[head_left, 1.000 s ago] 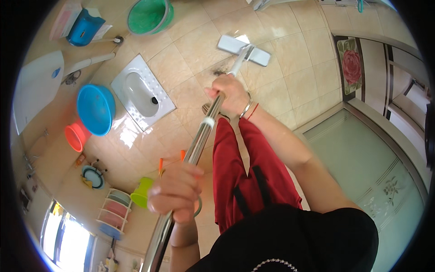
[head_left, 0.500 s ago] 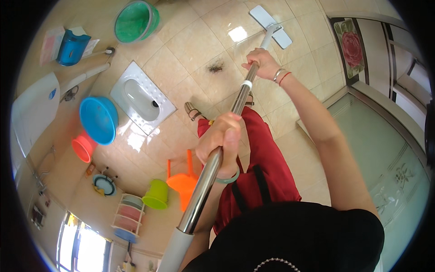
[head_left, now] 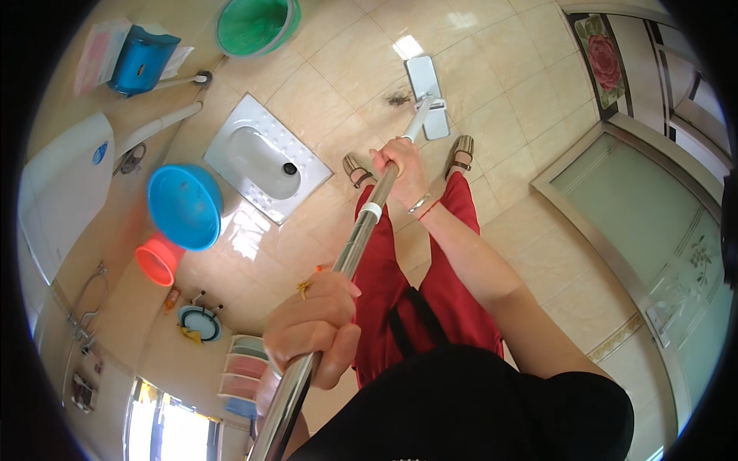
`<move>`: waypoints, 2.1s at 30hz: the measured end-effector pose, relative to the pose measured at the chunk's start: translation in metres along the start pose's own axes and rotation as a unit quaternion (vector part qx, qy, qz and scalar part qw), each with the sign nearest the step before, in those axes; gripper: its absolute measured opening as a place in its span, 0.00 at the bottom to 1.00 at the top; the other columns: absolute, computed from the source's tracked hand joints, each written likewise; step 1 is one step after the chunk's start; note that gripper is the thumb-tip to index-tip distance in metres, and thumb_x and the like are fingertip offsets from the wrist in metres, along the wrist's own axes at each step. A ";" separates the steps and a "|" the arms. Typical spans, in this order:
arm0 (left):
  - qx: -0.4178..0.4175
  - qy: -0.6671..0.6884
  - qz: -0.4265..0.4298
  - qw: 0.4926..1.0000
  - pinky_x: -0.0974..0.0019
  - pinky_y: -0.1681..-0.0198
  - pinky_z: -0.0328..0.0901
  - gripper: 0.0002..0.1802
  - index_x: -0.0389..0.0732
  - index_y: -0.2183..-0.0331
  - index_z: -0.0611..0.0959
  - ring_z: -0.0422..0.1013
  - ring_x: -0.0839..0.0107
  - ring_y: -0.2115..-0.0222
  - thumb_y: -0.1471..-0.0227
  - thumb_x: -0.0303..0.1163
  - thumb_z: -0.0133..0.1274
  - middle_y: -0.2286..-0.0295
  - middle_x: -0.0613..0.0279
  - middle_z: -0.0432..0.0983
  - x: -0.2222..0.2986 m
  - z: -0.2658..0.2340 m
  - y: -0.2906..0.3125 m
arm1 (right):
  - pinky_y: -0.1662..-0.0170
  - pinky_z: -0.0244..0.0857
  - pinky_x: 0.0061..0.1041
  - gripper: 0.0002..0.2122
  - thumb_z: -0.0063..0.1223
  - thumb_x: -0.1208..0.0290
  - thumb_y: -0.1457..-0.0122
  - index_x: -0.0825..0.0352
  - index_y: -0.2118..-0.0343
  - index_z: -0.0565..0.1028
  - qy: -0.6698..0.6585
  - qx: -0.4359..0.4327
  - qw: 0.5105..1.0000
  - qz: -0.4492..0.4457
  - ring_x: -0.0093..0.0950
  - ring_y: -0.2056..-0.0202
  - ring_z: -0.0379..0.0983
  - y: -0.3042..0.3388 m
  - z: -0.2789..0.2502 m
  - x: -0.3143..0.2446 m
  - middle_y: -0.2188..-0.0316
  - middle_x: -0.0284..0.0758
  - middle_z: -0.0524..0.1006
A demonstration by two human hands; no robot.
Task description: The person mops a tiled bathroom floor using a flat mop. They move an orange plastic stool aside to access the area underneath, then continue mopping around a squat toilet and several buckets. The person periodically dips the mop into a red bucket to wet it and wrings it out using the bucket's built-in mechanism.
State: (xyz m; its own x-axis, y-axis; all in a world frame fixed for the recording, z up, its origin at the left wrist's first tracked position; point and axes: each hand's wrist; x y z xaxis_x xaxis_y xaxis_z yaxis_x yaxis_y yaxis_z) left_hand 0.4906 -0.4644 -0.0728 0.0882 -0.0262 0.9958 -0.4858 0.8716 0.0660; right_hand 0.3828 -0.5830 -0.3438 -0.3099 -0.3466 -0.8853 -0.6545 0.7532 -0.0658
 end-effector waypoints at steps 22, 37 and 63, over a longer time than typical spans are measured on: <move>-0.126 -0.133 0.048 0.982 0.63 0.75 0.65 0.20 0.42 0.89 0.62 0.61 0.67 0.86 0.72 0.16 0.59 0.88 0.66 0.56 0.053 -0.061 -0.022 | 0.63 0.56 0.31 0.15 0.60 0.73 0.50 0.64 0.86 0.64 -0.146 -0.035 0.989 -0.004 0.34 0.76 0.63 -0.030 0.102 -0.082 0.85 0.33 0.66; 0.083 0.046 0.132 0.987 0.55 0.70 0.67 0.14 0.42 0.85 0.65 0.63 0.68 0.86 0.58 0.17 0.51 0.87 0.64 0.64 -0.052 0.024 -0.037 | 0.73 0.57 0.34 0.15 0.55 0.73 0.49 0.63 0.88 0.64 0.018 -0.152 0.981 -0.118 0.38 0.81 0.63 -0.103 -0.056 0.038 0.88 0.36 0.65; 0.337 -0.105 -0.010 0.936 0.58 0.68 0.65 0.17 0.44 0.85 0.61 0.62 0.73 0.85 0.51 0.20 0.46 0.88 0.66 0.63 0.013 -0.098 0.139 | 0.64 0.56 0.29 0.12 0.55 0.72 0.52 0.57 0.87 0.65 -0.089 -0.269 0.943 -0.174 0.28 0.75 0.65 0.014 0.170 -0.092 0.85 0.25 0.68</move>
State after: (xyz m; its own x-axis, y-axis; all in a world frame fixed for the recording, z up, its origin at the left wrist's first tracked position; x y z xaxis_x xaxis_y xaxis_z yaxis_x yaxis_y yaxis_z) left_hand 0.5097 -0.2952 -0.0566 -0.0355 -0.1971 0.9797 -0.9297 0.3660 0.0400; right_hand 0.5193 -0.4457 -0.3419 0.0767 -0.3854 -0.9196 -0.9654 0.2018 -0.1651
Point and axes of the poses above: each hand's wrist, its own y-axis away from the middle knuckle, its own z-axis out of the palm, x = y × z
